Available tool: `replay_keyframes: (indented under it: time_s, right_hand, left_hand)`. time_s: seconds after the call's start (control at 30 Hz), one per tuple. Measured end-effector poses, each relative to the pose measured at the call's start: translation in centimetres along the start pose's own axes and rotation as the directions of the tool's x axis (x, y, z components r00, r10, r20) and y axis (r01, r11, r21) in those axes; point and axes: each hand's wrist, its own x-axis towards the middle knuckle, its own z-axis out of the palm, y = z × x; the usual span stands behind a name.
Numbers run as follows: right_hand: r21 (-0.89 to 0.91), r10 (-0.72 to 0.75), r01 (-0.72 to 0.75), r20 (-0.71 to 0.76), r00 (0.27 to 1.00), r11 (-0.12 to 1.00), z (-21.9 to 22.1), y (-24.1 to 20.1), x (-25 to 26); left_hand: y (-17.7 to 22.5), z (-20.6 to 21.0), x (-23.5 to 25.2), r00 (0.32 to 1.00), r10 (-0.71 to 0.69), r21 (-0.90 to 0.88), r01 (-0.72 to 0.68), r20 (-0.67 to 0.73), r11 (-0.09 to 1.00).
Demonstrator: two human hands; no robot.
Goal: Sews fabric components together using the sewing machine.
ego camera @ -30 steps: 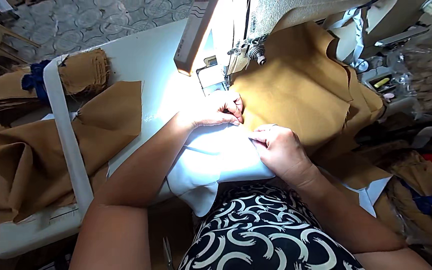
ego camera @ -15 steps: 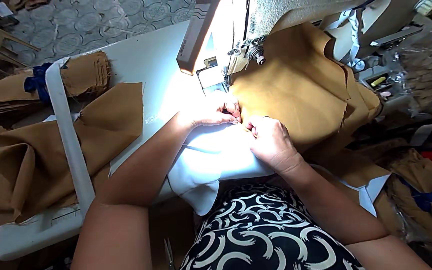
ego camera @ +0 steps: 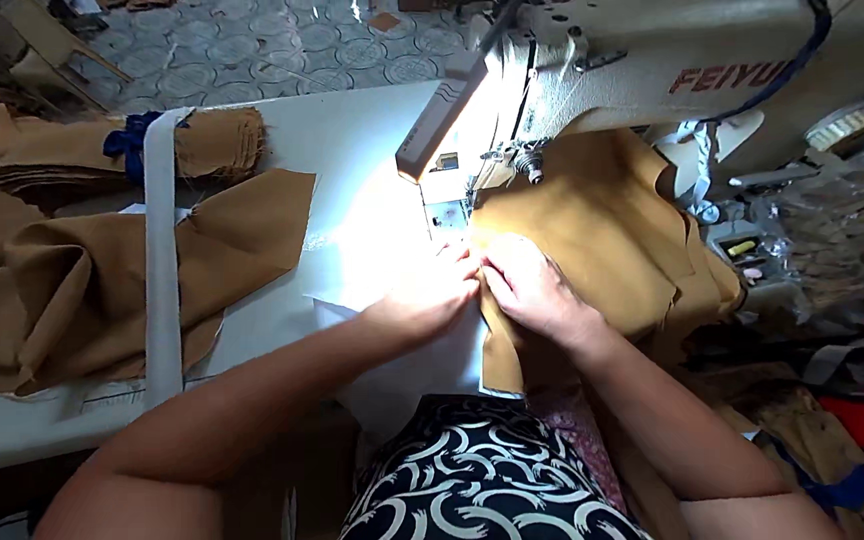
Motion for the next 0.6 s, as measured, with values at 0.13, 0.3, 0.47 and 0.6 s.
replay_keyframes:
  time_s: [0.13,0.3,0.47,0.6]
  right_hand:
    - [-0.103,-0.016,0.042,0.249,0.968,0.994,0.5,4.5,0.3]
    - [-0.211,0.176,-0.115,0.298,0.938,0.971,-0.1,5.9,0.2]
    - [-0.211,0.232,-0.164,0.36,0.904,0.964,-0.5,7.1,2.5]
    - [-0.212,0.281,-0.21,0.397,0.874,0.954,-0.3,8.6,4.6]
  left_hand:
    - [1.8,2.9,-3.2,0.982,-0.178,0.043,0.181,-0.062,0.983]
    - [-1.6,2.6,-3.2,0.987,-0.143,-0.133,0.153,0.078,0.979]
    - [-4.4,2.3,-1.5,0.988,-0.115,-0.15,0.13,0.104,0.98]
    - [-7.0,3.3,-0.7,0.996,-0.09,-0.128,0.092,0.022,0.987]
